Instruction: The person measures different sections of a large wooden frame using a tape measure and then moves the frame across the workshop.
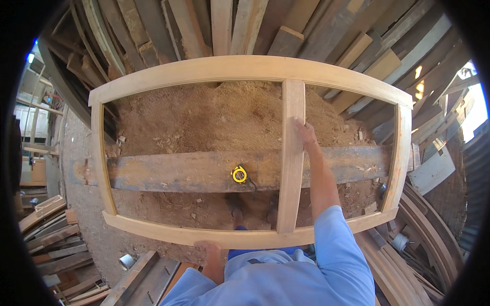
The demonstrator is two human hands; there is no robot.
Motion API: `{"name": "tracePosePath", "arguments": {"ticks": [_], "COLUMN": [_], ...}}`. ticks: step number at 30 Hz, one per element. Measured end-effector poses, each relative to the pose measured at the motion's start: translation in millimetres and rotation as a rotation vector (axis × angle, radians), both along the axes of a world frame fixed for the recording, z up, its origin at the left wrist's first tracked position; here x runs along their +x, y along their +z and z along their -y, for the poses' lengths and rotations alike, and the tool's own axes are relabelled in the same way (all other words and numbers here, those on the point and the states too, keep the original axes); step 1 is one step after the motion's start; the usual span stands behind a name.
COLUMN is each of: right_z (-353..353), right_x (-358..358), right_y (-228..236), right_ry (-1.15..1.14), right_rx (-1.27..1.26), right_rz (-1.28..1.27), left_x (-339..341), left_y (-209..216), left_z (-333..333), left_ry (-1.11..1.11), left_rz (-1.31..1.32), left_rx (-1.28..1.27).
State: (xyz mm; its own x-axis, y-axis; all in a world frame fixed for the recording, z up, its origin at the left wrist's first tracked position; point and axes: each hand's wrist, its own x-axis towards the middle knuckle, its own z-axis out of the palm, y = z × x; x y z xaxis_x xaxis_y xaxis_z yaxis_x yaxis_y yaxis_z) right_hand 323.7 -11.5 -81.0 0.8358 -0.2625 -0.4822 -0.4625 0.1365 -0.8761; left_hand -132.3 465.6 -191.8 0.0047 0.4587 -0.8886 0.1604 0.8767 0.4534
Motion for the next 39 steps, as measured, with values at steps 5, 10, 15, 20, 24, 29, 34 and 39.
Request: {"name": "tracePosePath", "arguments": {"ticks": [5, 10, 15, 20, 24, 29, 34, 39], "right_z": [-8, -29, -52, -85, -91, -136, -160, -194], "right_x": [1, -13, -22, -34, -56, -97, -150, -205], "right_y": [6, 5, 11, 82, 124, 221, 279, 331], "right_ry": [-0.026, -0.021, -0.035, -0.077, -0.120, -0.266, -0.338, -0.340], "right_rx": [-0.162, -0.241, -0.247, -0.369, -0.378, -0.440, -0.289, -0.059], "right_rz": [-0.086, -0.089, -0.063, 0.027, 0.114, 0.314, 0.645, 0.769], "left_x": [4, 16, 25, 53, 80, 124, 173, 173], "left_y": [-7, -1, 11, 21, 38, 58, 107, 117], "left_z": [-13, -46, -85, -100, -112, -142, -145, -200], "left_ry": [-0.016, -0.079, -0.183, -0.245, -0.161, -0.186, -0.097, -0.096], "left_rz": [0.235, 0.367, 0.419, 0.456, 0.421, 0.401, 0.478, 0.499], "left_rx": [-0.087, -0.082, -0.055, -0.033, -0.143, -0.128, -0.113, 0.085]}}
